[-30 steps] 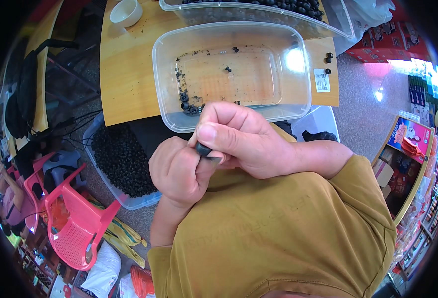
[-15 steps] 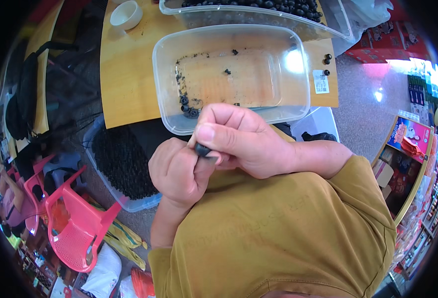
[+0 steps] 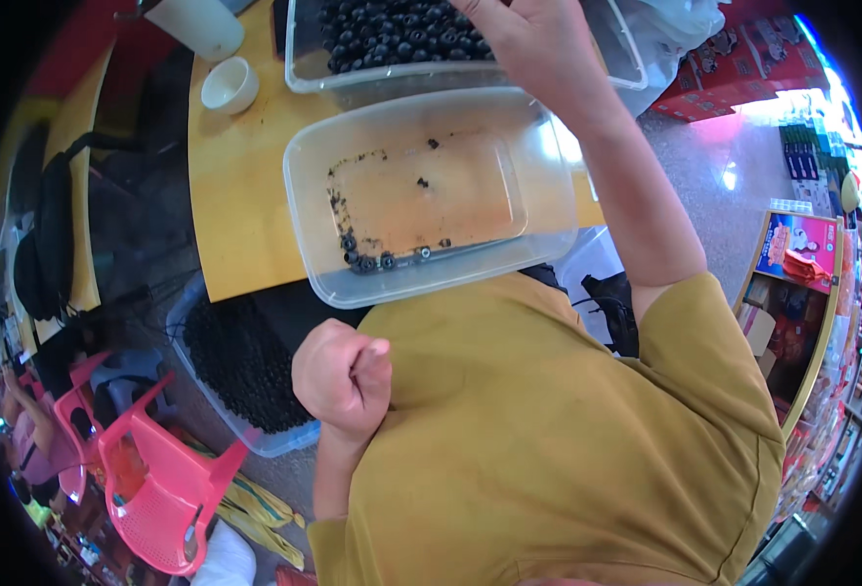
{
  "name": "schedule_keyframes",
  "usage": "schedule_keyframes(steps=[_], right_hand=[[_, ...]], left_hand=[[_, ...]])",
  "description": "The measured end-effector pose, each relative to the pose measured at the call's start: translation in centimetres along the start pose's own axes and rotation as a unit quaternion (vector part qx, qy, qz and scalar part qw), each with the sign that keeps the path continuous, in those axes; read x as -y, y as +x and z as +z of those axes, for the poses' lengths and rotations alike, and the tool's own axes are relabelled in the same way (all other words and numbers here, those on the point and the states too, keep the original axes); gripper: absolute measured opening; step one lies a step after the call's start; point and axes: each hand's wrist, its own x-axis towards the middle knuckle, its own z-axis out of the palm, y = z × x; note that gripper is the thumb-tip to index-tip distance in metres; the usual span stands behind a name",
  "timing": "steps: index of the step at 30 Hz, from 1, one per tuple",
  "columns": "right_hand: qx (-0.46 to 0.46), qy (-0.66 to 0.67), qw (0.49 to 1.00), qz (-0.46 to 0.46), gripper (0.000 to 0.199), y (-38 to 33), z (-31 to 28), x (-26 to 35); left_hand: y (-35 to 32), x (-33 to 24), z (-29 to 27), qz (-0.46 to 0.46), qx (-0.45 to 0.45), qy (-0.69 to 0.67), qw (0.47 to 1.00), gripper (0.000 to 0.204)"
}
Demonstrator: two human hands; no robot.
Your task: Manually sorting and inspecting black olives from a large bin into smaller containers.
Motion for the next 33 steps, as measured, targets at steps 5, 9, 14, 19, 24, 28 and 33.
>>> schedule_keyframes(steps=[5,9,14,19,24,28,33], right_hand=[[-0.087,-0.201,0.949,-0.226,0.014,-1.5,0.7,1.6],[0.091,-0.109,0.937,-0.320,0.013,-4.5,4.2,0.5],[0.493,-0.082,0.856,-0.132,0.014,-8.2,7.2,2.2],[0.596,-0.047,0.790,-0.137,0.014,-9.3,8.6,1.0],[0.583,-0.086,0.785,-0.189,0.015,-10.0,9.9,0.2],[0.585,-0.105,0.771,-0.228,0.016,-10.1,10.3,0.3],[0.549,-0.081,0.816,-0.159,0.014,-9.1,9.8,0.2]], left_hand=[[-1.3,0.9,-0.5,-0.092,-0.053,-0.041,0.994,0.021],[-2.6,1.4,-0.9,-0.175,-0.066,-0.061,0.981,0.022],[-2.6,0.9,-0.7,-0.173,-0.077,-0.065,0.980,0.022],[-2.9,0.8,-0.6,-0.174,-0.083,-0.072,0.979,0.023],[-3.1,0.8,-0.8,-0.200,-0.083,-0.068,0.974,0.025],[-3.3,1.0,-1.0,-0.203,-0.090,-0.067,0.973,0.025],[-3.4,1.0,-1.4,-0.199,-0.087,-0.085,0.972,0.024]])
